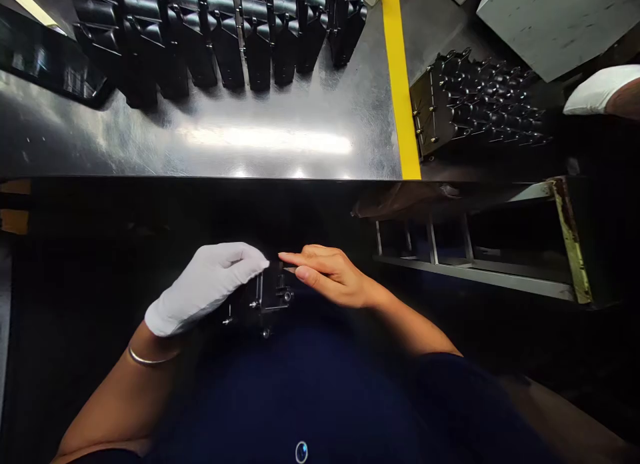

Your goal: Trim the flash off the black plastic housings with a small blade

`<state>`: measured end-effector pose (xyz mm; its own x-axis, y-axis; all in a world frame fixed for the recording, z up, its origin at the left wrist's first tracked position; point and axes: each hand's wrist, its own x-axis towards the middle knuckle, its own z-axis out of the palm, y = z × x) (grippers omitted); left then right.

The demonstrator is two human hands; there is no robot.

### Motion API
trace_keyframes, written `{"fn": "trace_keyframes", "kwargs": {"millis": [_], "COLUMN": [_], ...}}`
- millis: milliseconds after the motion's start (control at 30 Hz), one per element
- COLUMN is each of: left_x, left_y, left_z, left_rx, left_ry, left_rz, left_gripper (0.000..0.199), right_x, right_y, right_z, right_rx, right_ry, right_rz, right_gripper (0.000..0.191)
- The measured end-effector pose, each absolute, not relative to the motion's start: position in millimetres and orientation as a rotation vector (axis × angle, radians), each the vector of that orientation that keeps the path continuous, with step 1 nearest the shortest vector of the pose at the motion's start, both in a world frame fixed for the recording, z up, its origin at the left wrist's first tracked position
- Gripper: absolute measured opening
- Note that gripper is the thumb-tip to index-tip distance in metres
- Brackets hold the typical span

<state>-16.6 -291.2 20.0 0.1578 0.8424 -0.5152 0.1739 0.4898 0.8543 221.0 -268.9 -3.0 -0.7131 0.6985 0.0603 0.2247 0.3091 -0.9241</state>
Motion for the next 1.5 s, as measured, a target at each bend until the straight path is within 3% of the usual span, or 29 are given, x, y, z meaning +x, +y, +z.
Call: {"fn": "trace_keyframes", "kwargs": {"millis": [300,667,767,933,1133,1500], "left_x": [-15,-6,-8,-11,-7,-2], "left_y": [-292,-293,-295,-298,-306,-309], "left_z": [20,23,22,16,9,7], "left_rx": [1.071,1.011,1.064,1.074,0.997,1.058], "left_ry": [1.355,1.231,1.197,1.302,1.564,1.543], "left_rz": [0.468,0.302,0.306,0.553,0.906,0.972], "left_gripper": [0.039,0.027,0.026,0.024,0.017,0.018], "right_x": [214,218,215,215,217,205], "right_y": [-258,-239,-240,-245,-255,-265], "right_z": [5,17,12,12,12,3], "right_rx": [-0.773,-0.587,-0.872,-1.406,-1.041,-0.921], "right_ry": [-2.061,-2.371,-2.321,-2.196,-2.057,-1.981], "right_rz": [1.382,1.680,1.647,1.509,1.535,1.337], "right_gripper": [0.017,0.011,0.019,0.019,0.024,0.026]}}
